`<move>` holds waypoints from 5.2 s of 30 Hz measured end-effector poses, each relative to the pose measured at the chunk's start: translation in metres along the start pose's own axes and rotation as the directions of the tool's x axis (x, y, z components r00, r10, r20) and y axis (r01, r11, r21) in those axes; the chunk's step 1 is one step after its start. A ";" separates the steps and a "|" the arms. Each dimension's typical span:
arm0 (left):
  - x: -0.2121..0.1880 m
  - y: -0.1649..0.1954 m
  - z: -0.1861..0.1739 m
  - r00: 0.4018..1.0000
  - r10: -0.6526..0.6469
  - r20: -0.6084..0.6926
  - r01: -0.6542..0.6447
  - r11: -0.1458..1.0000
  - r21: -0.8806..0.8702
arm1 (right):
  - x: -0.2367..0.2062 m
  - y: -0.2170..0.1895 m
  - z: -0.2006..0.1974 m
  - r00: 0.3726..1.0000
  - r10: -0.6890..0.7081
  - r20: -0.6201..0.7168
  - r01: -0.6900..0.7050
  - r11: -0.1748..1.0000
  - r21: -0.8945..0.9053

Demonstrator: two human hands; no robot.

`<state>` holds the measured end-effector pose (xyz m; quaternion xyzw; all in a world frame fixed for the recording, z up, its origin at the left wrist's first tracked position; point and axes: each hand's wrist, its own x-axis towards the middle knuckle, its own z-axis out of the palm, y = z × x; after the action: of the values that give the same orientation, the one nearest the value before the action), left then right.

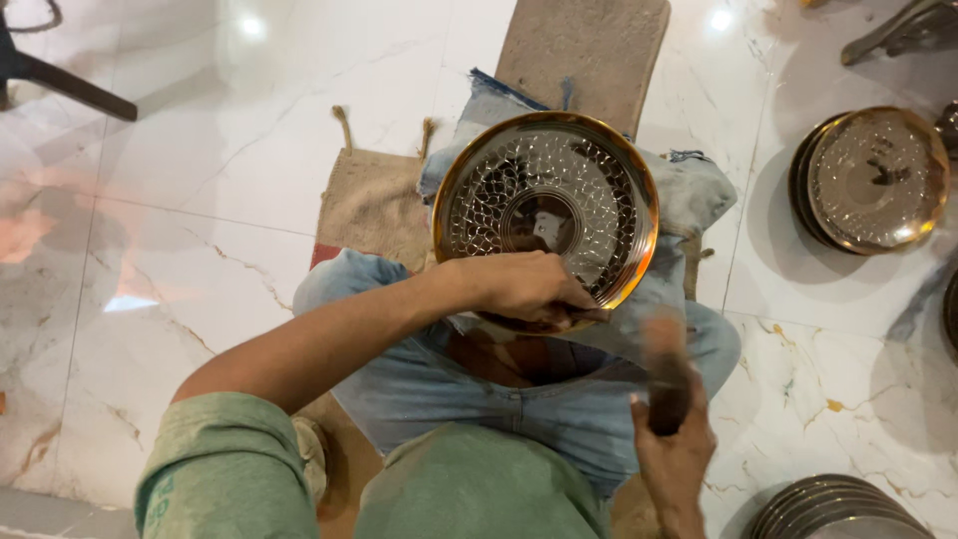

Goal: The person sits on the floor and repeatedly hammers a small metal punch against a brass plate to create a textured pattern. They reposition the punch frequently and strike it with a hammer, then briefly wipe the plate with a cloth.

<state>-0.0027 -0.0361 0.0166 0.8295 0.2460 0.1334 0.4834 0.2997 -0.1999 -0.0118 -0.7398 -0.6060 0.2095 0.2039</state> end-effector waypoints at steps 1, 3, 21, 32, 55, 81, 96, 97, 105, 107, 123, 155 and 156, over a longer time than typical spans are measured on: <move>0.002 0.001 -0.002 0.999 -0.023 0.048 0.024 1.000 -0.006 | -0.009 0.001 0.004 0.999 0.033 0.005 -0.033 0.999 -0.042; 0.003 0.003 -0.003 0.997 -0.013 0.077 0.016 0.999 -0.035 | -0.023 -0.001 0.009 0.995 0.095 0.013 -0.093 0.988 -0.125; 0.007 -0.011 -0.002 0.997 0.030 -0.074 -0.030 1.000 0.008 | 0.034 -0.022 -0.021 0.983 -0.170 0.075 0.183 0.949 -0.257; -0.017 0.012 0.031 0.744 -0.197 -0.638 0.242 0.970 -0.018 | 0.131 -0.092 -0.078 0.867 -0.068 0.494 0.339 0.807 -0.483; -0.019 0.031 0.082 0.167 -0.426 -0.889 0.371 0.863 -0.343 | 0.176 -0.229 -0.089 0.495 -0.577 0.650 0.862 0.232 -0.451; 0.003 -0.001 0.000 0.992 0.017 -0.122 -0.015 1.000 0.014 | -0.007 -0.003 0.004 0.989 0.099 0.111 -0.078 0.981 -0.178; 0.015 -0.003 -0.009 1.000 -0.029 0.011 0.029 1.000 0.004 | 0.026 -0.017 -0.012 0.986 0.164 -0.016 -0.164 0.986 -0.022; 0.013 -0.003 -0.008 1.000 -0.007 0.001 0.007 1.000 0.007 | 0.028 -0.018 -0.012 0.992 0.124 0.000 -0.123 0.991 0.049; -0.010 -0.009 0.014 0.891 0.036 -0.452 -0.015 0.999 0.051 | 0.088 -0.056 -0.041 0.977 -0.199 0.070 0.190 0.974 0.124; -0.014 -0.008 0.025 0.844 -0.088 -0.529 0.097 0.995 -0.010 | 0.110 -0.074 -0.063 0.912 -0.201 0.358 0.326 0.884 -0.334; -0.019 0.027 0.087 0.096 -0.435 -0.895 0.364 0.852 -0.375 | 0.151 -0.204 -0.090 0.652 -0.484 0.583 0.754 0.339 -0.562; -0.008 -0.003 0.025 0.885 -0.085 -0.458 0.116 0.992 0.041 | 0.099 -0.063 -0.058 0.928 -0.251 0.276 0.311 0.928 -0.203; -0.007 -0.003 0.021 0.900 -0.065 -0.431 0.090 0.995 0.038 | 0.089 -0.051 -0.054 0.926 -0.227 0.303 0.330 0.875 -0.354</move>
<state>-0.0002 -0.0543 0.0039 0.7828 0.3828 0.2862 0.3986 0.3039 -0.1053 0.0553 -0.6371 -0.7576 0.1419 -0.0016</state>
